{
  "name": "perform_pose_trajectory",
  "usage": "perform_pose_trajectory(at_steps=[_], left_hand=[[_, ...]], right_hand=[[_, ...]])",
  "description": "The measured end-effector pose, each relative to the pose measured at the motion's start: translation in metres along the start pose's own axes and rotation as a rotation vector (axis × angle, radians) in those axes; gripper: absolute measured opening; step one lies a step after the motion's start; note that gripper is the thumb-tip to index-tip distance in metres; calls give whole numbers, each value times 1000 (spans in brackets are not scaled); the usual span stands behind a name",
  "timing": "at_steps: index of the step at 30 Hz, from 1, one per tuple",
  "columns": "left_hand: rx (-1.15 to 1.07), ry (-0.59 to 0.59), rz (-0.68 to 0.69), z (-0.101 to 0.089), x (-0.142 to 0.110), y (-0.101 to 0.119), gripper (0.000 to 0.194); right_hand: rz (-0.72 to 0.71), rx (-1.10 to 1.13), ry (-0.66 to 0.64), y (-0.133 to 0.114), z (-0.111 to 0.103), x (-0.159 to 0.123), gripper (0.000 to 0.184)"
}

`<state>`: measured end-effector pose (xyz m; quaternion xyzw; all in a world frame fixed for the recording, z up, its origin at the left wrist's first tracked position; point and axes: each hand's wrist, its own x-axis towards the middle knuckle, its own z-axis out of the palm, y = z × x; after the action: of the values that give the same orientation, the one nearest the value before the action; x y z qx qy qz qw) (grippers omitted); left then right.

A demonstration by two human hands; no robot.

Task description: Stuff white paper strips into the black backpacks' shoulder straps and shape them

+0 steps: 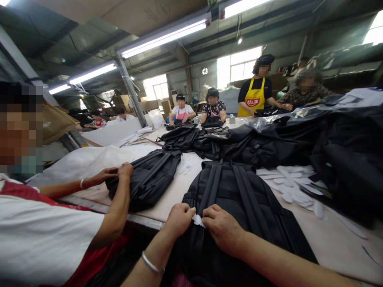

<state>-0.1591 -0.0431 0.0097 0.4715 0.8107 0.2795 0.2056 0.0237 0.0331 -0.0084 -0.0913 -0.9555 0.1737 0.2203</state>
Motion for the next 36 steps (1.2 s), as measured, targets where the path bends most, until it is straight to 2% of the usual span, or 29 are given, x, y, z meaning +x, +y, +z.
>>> perform_pose_trajectory(at_steps=[5, 7, 9, 10, 12, 14, 16, 18, 20, 24, 27, 29, 32, 34, 36], left_hand=[[248, 32, 93, -9, -4, 6, 36], [235, 6, 86, -13, -12, 2, 38], [116, -46, 46, -16, -20, -3, 42], [40, -84, 14, -16, -23, -4, 43], [-69, -161, -20, -15, -28, -4, 45], [-94, -196, 19, -11, -30, 0, 45], [-75, -192, 68, -5, -30, 6, 46], [-85, -196, 94, 1, -29, 12, 48], [-109, -194, 112, 7, -30, 16, 50], [-78, -88, 79, 15, -36, 19, 49], [-104, -37, 73, 18, -39, 15, 48], [-258, -61, 48, 20, -39, 11, 46], [-591, -121, -115, 20, -35, 7, 49], [-650, -109, -176, 20, -33, 5, 53], [-602, -80, -159, 20, -31, 4, 55]], right_hand=[[24, 107, 24, -2, -4, -5, 26], [106, 203, 101, -4, -8, -8, 25], [309, 308, 192, -6, -11, -10, 19], [465, 372, 193, -7, -12, -11, 16], [820, 576, 52, -12, -11, -11, 16], [1071, 848, -132, -19, -9, -10, 23], [1204, 1043, -212, -27, -7, -6, 35], [1307, 1113, -188, -31, -6, -1, 45], [1392, 1139, -137, -32, -3, 6, 46], [1315, 1214, -24, -29, 6, 13, 37], [1232, 1231, 24, -27, 15, 12, 41], [1175, 1266, 63, -27, 21, 10, 48], [1100, 1396, 114, -27, 29, 7, 59], [1054, 1466, 126, -25, 33, 5, 62], [1013, 1504, 120, -23, 35, 4, 62]])
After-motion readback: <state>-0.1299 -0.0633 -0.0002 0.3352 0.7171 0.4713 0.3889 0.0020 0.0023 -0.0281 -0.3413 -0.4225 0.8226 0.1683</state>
